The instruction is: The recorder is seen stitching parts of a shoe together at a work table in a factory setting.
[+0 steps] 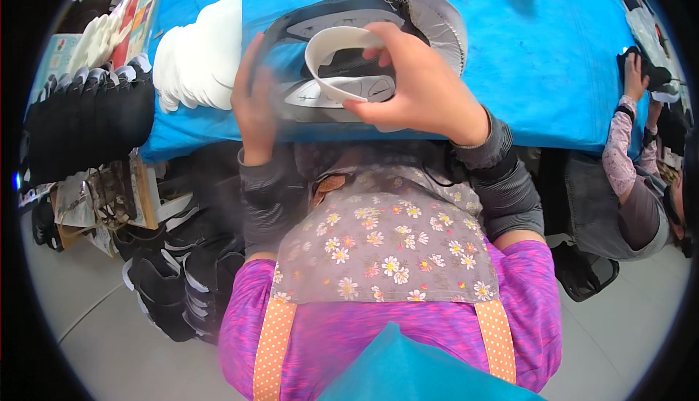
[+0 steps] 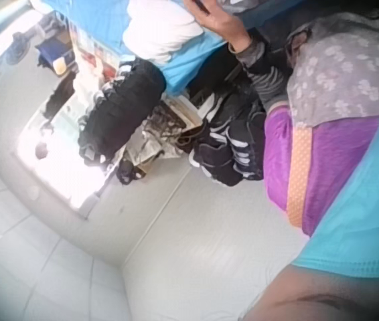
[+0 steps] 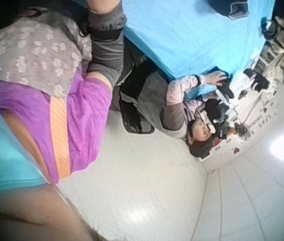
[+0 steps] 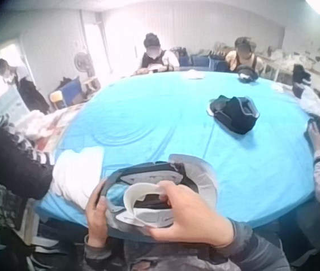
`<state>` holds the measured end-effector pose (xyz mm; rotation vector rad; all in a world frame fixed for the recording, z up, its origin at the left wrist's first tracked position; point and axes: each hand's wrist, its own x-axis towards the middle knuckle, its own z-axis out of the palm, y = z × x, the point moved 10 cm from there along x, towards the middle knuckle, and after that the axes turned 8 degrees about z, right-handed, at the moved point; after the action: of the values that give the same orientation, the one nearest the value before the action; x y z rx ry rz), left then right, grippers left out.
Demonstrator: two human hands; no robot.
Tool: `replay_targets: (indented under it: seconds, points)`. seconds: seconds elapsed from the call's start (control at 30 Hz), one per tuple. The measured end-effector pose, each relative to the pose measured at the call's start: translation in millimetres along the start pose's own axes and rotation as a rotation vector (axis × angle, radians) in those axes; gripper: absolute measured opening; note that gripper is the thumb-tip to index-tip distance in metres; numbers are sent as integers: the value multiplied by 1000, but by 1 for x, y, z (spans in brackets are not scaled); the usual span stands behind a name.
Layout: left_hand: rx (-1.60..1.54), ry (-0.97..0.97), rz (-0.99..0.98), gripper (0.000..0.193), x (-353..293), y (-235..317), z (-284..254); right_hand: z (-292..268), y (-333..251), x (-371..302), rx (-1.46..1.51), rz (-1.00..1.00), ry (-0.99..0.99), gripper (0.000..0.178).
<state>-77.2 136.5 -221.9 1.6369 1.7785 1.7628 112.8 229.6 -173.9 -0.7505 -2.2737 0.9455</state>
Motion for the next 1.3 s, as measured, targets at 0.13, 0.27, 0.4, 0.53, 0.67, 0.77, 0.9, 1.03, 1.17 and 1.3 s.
replay_targets:
  seconds: [0.13, 0.27, 0.4, 0.53, 0.67, 0.77, 0.9, 1.03, 1.17, 1.3]
  points:
    - [-202, 66, -175, 57, -11, -21, 5, 13, -11, 14, -130, -129, -26, 59]
    - [-280, 64, -108, 65, -16, -17, 13, 36, -11, 26, -167, -162, -108, 54]
    - [-286, 41, -127, 69, -19, -20, 15, 49, -5, 29, -121, -194, -77, 54]
    - [-400, -15, -135, 68, -20, -24, 19, 61, 7, 28, -76, -147, -160, 62]
    - [-470, 9, -203, 61, -20, -22, 22, 61, 7, 29, -69, -199, -88, 59]
    - [-453, 37, -229, 58, -20, -24, 22, 57, 4, 29, -102, -228, -37, 58]
    - [-443, 52, -238, 58, -20, -26, 21, 58, 5, 29, -113, -242, -21, 58]
    - [-464, 46, -231, 59, -18, -22, 23, 62, 6, 29, -122, -238, -28, 58]
    - [-501, 45, -248, 59, -17, -21, 26, 64, 6, 30, -134, -235, -38, 59]
    - [-480, 74, -260, 60, -18, -26, 24, 66, 9, 30, -137, -218, -55, 60]
